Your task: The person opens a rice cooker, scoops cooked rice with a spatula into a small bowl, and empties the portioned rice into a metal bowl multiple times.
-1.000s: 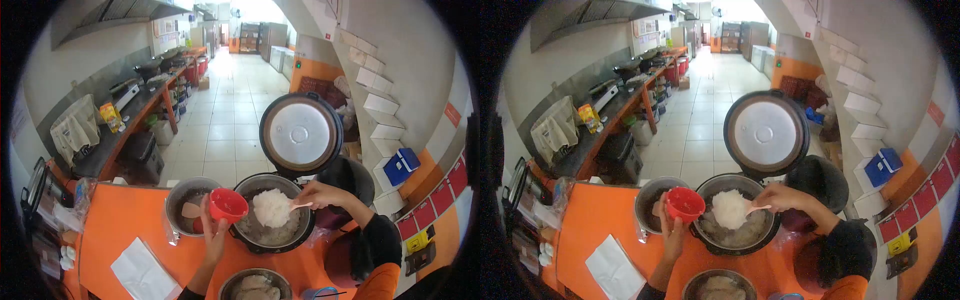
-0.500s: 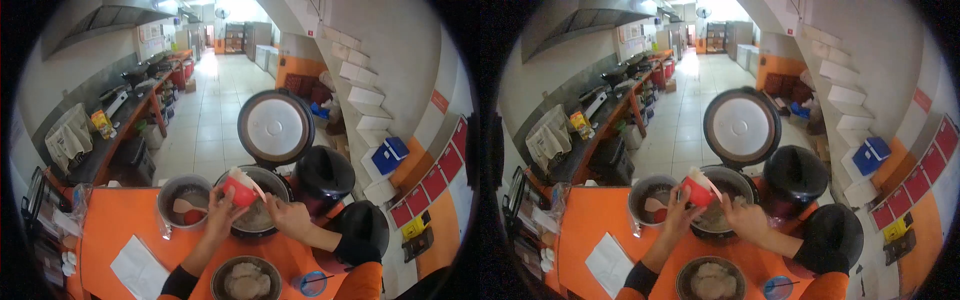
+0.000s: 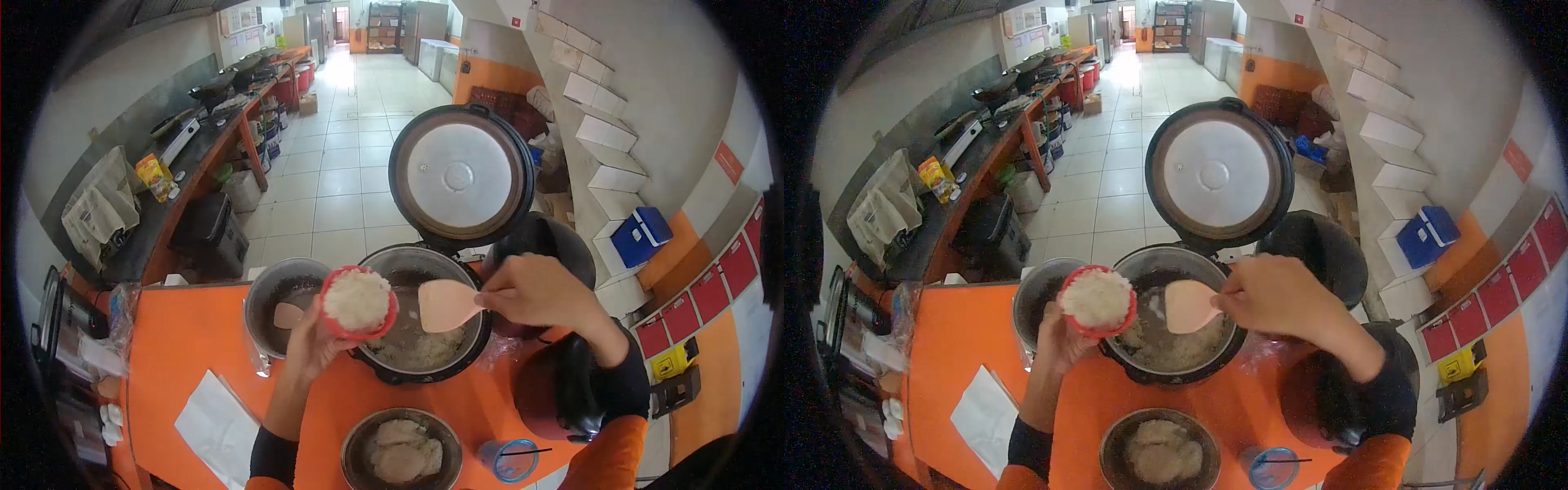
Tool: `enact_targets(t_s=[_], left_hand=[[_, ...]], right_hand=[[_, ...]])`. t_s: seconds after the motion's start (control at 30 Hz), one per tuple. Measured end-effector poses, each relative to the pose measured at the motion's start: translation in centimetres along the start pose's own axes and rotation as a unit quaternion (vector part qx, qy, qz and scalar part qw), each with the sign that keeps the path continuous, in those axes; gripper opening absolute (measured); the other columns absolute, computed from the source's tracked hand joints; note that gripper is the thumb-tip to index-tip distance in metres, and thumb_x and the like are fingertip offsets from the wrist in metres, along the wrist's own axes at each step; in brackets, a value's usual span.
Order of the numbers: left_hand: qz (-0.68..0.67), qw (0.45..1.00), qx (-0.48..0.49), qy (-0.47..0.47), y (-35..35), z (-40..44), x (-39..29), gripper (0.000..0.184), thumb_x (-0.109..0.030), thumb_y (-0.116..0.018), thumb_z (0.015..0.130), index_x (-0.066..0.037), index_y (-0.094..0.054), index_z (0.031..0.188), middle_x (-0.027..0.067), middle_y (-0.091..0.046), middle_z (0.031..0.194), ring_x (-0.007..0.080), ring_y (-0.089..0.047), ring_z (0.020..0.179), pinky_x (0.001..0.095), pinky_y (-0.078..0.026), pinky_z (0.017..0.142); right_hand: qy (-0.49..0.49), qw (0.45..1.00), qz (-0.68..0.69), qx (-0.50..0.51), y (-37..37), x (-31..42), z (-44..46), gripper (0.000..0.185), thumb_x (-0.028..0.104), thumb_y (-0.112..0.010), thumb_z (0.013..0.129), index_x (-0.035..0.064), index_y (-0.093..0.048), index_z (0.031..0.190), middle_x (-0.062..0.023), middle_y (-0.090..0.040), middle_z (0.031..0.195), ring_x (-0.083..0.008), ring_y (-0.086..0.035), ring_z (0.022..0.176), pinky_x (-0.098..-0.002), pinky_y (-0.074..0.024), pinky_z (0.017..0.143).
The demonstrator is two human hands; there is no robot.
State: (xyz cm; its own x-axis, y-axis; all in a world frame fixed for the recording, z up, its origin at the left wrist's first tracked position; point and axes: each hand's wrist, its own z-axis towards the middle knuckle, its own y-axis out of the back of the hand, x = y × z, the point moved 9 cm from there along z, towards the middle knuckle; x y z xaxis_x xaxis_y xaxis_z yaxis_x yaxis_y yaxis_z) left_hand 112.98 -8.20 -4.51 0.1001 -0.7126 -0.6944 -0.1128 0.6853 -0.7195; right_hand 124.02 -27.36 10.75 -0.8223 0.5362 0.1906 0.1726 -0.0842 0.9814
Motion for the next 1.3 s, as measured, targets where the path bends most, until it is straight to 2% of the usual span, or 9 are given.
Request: enact_targets(t_s=[0.13,0.3,0.47,0.73,0.8,0.93,1.1,1.23,1.3], left_hand=[[-0.137,0.986,0.083,-0.037,0.9,0.4,0.4,0.061,-0.043,-0.040,0.094,-0.001,-0.027,0.136,0.0206,-0.042,0.132,0.0325,-0.056,0.108,0.0382,-0.059,0.076],[-0.051,0.990,-0.121,-0.042,1.4,0.0,0.0,0.055,-0.039,-0.048,0.091,-0.001,-0.036,0.129,0.0199,-0.053,0.120,0.0283,-0.065,0.091,0.0328,-0.061,0.066],[-0.104,0.994,-0.024,-0.029,2.6,0.1,0.9,0.060,-0.045,-0.036,0.095,-0.001,-0.028,0.135,0.0204,-0.044,0.131,0.0295,-0.060,0.103,0.0356,-0.060,0.070],[-0.052,0.998,-0.015,-0.029,1.8,-0.2,0.3,0.062,-0.045,-0.040,0.094,-0.002,-0.028,0.137,0.0183,-0.043,0.133,0.0281,-0.056,0.110,0.0379,-0.058,0.079],[-0.018,0.998,-0.033,-0.052,1.6,-0.1,-0.3,0.059,-0.040,-0.044,0.094,-0.006,-0.027,0.138,0.0155,-0.042,0.135,0.0281,-0.054,0.113,0.0393,-0.056,0.082],[0.009,0.995,-0.005,-0.096,-0.4,0.0,-1.7,0.057,-0.033,-0.049,0.093,-0.010,-0.026,0.140,0.0134,-0.041,0.135,0.0286,-0.053,0.114,0.0399,-0.055,0.084],[0.035,0.992,-0.013,-0.120,-0.3,0.4,-1.5,0.063,-0.019,-0.057,0.090,-0.010,-0.023,0.142,0.0115,-0.040,0.137,0.0283,-0.052,0.116,0.0428,-0.052,0.089],[0.073,0.989,0.021,-0.127,-2.2,1.1,-0.4,0.066,-0.011,-0.063,0.085,-0.009,-0.028,0.140,0.0097,-0.038,0.138,0.0270,-0.047,0.121,0.0427,-0.051,0.090],[0.092,0.987,0.011,-0.133,-3.5,1.0,0.1,0.067,-0.015,-0.065,0.083,-0.010,-0.030,0.139,0.0106,-0.040,0.137,0.0279,-0.045,0.122,0.0447,-0.052,0.090]], right_hand=[[-0.054,0.990,0.007,0.128,-10.7,-5.9,7.1,0.032,0.035,-0.063,0.072,0.0054,-0.069,0.081,-0.0182,-0.066,0.078,-0.0337,-0.065,0.076,-0.0447,-0.0511,0.067],[-0.034,0.994,-0.024,0.103,-15.4,-7.2,13.8,0.041,0.040,-0.066,0.068,0.0029,-0.068,0.084,-0.0177,-0.067,0.085,-0.0343,-0.065,0.081,-0.0456,-0.0506,0.069],[0.205,0.970,-0.046,0.122,-18.8,1.6,14.4,0.037,0.045,-0.063,0.070,0.0086,-0.069,0.070,-0.0145,-0.064,0.067,-0.0332,-0.064,0.070,-0.0444,-0.0485,0.059],[0.238,0.920,0.136,0.280,-17.7,0.7,7.6,0.034,0.035,-0.064,0.075,0.0012,-0.068,0.075,-0.0155,-0.063,0.063,-0.0244,-0.059,0.055,-0.0371,-0.0445,0.055],[0.220,0.910,0.247,0.251,-15.9,-1.0,6.7,0.029,0.028,-0.062,0.085,0.0002,-0.069,0.081,-0.0062,-0.056,0.056,-0.0103,-0.048,0.051,-0.0288,-0.0395,0.050],[0.104,0.926,0.304,0.196,-11.9,-3.9,4.9,0.030,0.026,-0.067,0.084,0.0000,-0.068,0.099,0.0048,-0.052,0.058,-0.0050,-0.044,0.052,-0.0237,-0.0364,0.047],[0.052,0.933,0.332,0.132,-5.9,-4.8,2.9,0.031,0.031,-0.066,0.083,0.0013,-0.070,0.089,-0.0016,-0.058,0.058,-0.0074,-0.048,0.052,-0.0275,-0.0403,0.050],[0.063,0.973,0.201,-0.091,-1.6,-2.2,1.1,0.030,0.035,-0.061,0.083,0.0071,-0.071,0.088,-0.0126,-0.060,0.059,-0.0190,-0.061,0.055,-0.0348,-0.0450,0.051],[0.107,0.950,-0.126,-0.265,-0.8,2.0,-0.8,0.019,0.024,-0.061,0.083,0.0059,-0.065,0.079,-0.0071,-0.057,0.053,-0.0140,-0.058,0.048,-0.0346,-0.0459,0.046]])
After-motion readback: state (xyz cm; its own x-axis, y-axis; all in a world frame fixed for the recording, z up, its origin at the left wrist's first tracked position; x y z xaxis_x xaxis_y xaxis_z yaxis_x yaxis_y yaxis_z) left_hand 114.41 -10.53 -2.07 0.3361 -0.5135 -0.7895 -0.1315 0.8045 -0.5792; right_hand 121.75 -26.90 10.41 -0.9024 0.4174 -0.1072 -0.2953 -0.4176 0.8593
